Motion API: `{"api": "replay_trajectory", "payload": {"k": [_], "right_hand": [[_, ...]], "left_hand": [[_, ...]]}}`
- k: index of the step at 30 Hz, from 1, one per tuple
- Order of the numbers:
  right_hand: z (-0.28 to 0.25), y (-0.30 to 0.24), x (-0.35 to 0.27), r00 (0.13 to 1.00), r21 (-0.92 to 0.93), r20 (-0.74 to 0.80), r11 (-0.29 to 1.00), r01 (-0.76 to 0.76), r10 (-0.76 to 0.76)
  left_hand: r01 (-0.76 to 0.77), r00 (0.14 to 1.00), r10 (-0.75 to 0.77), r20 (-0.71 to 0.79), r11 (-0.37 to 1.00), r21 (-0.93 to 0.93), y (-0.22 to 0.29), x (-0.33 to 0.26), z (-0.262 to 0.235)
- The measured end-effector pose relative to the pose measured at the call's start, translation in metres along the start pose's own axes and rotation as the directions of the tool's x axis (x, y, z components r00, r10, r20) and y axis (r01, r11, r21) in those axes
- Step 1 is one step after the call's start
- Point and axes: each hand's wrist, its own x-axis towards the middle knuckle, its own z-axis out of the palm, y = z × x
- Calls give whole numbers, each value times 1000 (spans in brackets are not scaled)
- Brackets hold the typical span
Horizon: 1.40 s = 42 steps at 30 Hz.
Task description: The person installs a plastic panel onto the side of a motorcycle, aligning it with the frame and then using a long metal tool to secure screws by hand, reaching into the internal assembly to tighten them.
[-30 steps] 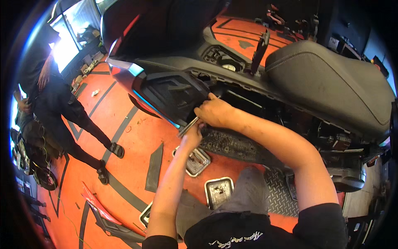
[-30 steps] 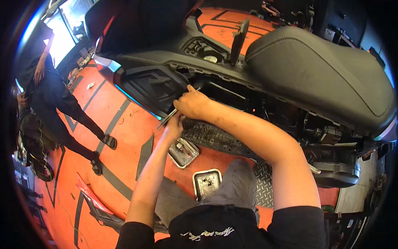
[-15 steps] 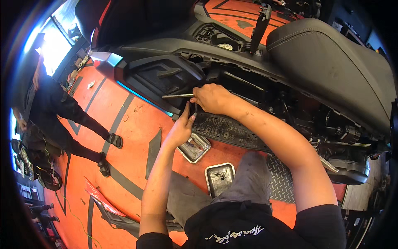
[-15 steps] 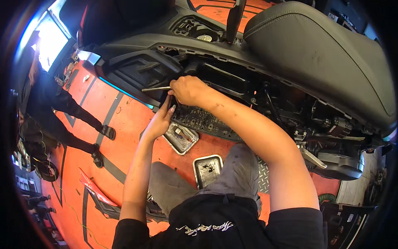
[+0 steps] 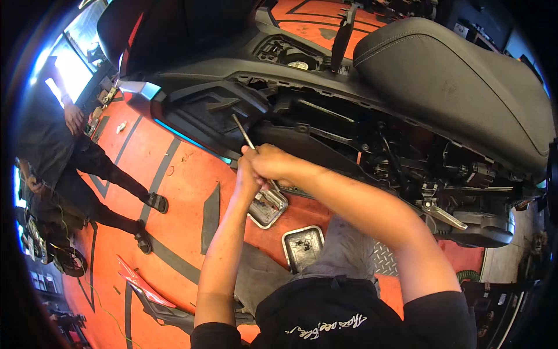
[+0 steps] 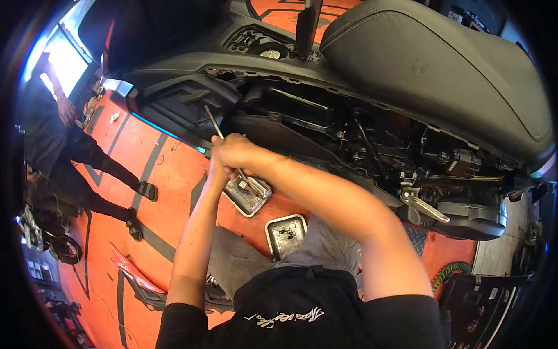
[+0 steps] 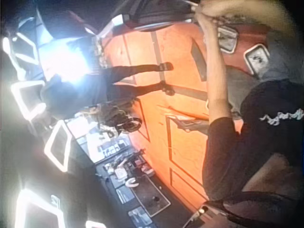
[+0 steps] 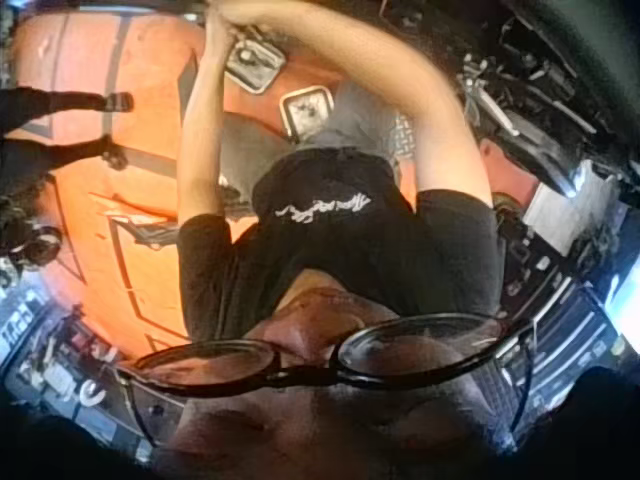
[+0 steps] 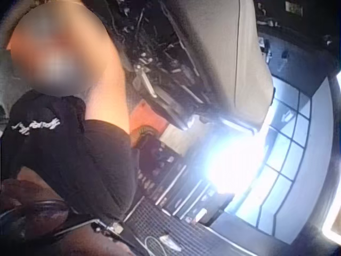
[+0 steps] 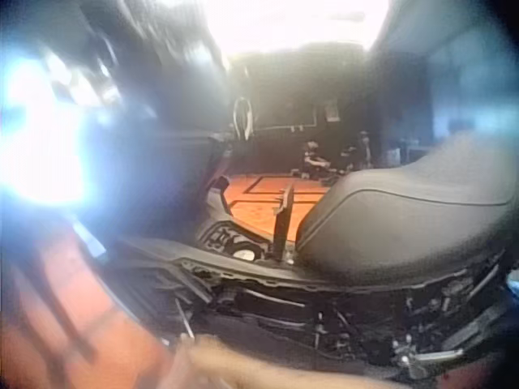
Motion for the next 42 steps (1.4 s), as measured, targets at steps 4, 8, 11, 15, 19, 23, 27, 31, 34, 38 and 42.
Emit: {"api": "replay_trajectory", "payload": {"k": [4, 8, 11, 15, 19, 23, 27, 31, 34, 38, 42], "right_hand": [[-39, -4, -14, 798, -882, 10, 371, 292, -603], [-56, 1, 12, 302, -769, 575, -375, 518, -761], [-47, 5, 29, 377, -680, 730, -548, 487, -571], [-31, -2, 33, 477, -766, 642, -474, 434, -600], [-27, 13, 27, 470, -868, 478, -316, 384, -742], [-40, 16, 24, 650, -955, 286, -154, 253, -704], [-54, 17, 27, 679, -976, 210, -107, 192, -703], [-48, 5, 35, 649, -967, 190, -26, 253, -737], [-40, 5, 37, 734, -962, 139, 85, 259, -665], [-28, 0, 29, 820, -934, 72, 250, 255, -568], [8, -1, 23, 889, -750, -136, 632, 196, -438]], "left_hand": [[-180, 954, 256, -157, 905, 385, 25, -14, 20], [-169, 964, 251, -89, 834, 525, 21, -20, 21], [-107, 980, 180, -83, 834, 541, 18, -22, 15], [-255, 930, 351, -107, 827, 502, -3, -26, 5], [-217, 946, 299, -125, 870, 443, -12, -35, 3], [-165, 956, 255, -144, 875, 454, -9, -41, 1], [-103, 977, 168, -131, 911, 400, 2, -40, 5], [-142, 965, 211, -153, 918, 371, -9, -32, 7], [-198, 951, 264, -160, 920, 337, -12, -30, 10], [-189, 958, 243, -151, 934, 304, 15, -25, 22], [-171, 913, 361, -189, 760, 627, -2, -7, 19]]}}
